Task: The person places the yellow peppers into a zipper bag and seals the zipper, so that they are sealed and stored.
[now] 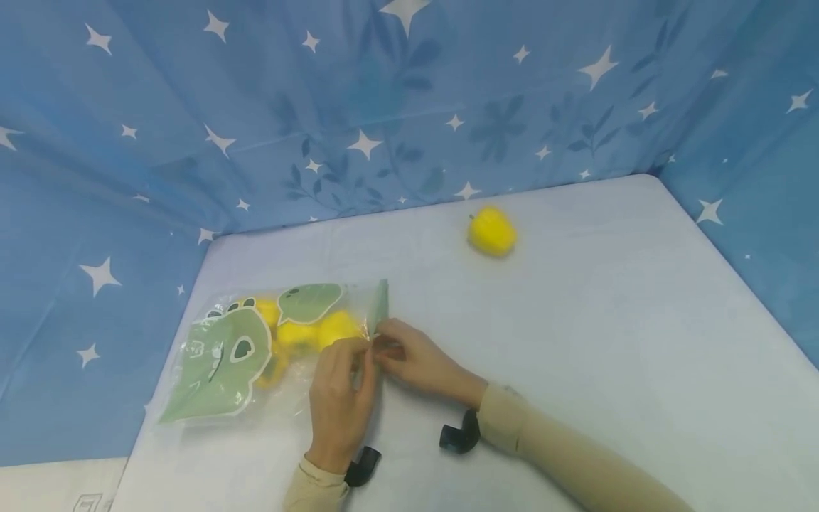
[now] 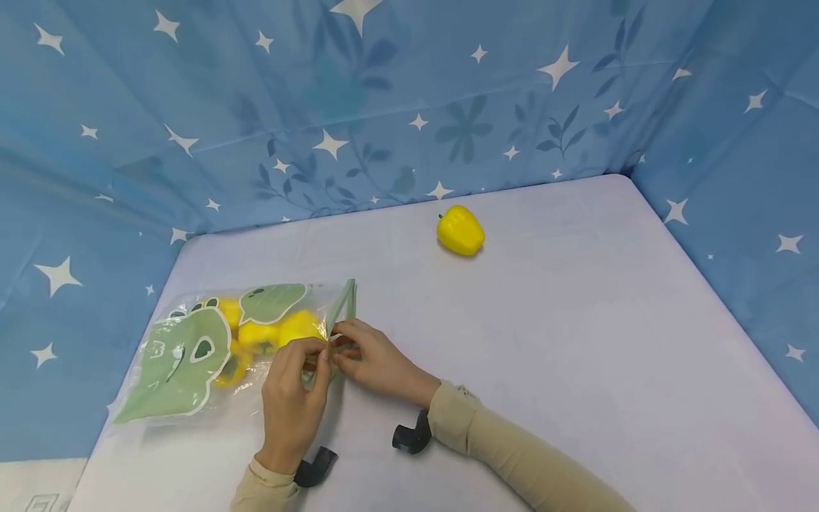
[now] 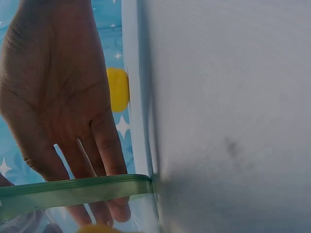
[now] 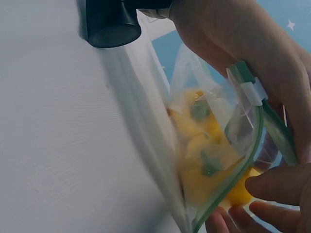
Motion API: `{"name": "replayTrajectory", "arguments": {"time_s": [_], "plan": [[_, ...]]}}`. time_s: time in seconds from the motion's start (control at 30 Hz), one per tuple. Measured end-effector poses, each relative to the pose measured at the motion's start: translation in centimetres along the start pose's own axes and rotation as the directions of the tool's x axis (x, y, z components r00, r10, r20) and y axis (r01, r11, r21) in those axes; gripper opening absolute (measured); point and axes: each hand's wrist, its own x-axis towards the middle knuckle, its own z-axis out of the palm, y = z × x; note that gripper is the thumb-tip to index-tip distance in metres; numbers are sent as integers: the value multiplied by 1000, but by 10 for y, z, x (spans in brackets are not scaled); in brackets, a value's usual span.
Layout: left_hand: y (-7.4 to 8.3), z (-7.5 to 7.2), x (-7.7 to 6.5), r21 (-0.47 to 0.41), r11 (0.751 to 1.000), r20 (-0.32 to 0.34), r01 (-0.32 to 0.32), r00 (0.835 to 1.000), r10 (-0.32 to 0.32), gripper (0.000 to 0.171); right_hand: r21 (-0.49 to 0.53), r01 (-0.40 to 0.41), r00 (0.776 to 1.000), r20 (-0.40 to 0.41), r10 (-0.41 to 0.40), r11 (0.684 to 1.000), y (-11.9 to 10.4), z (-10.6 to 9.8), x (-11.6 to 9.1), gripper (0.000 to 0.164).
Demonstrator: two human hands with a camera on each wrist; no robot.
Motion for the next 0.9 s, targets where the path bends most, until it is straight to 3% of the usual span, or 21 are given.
{"name": "replayTrajectory", "arguments": {"time_s": [0.7, 0.9], "plan": [[0, 0, -2, -6, 1000, 19, 17, 1000, -17, 12, 25, -57, 984, 169, 52, 998, 4, 8, -3, 60], [0, 1, 0, -3, 1000, 13, 4, 1000, -4, 10, 14, -73, 981, 181, 69, 997, 3, 10, -3, 64]]}}
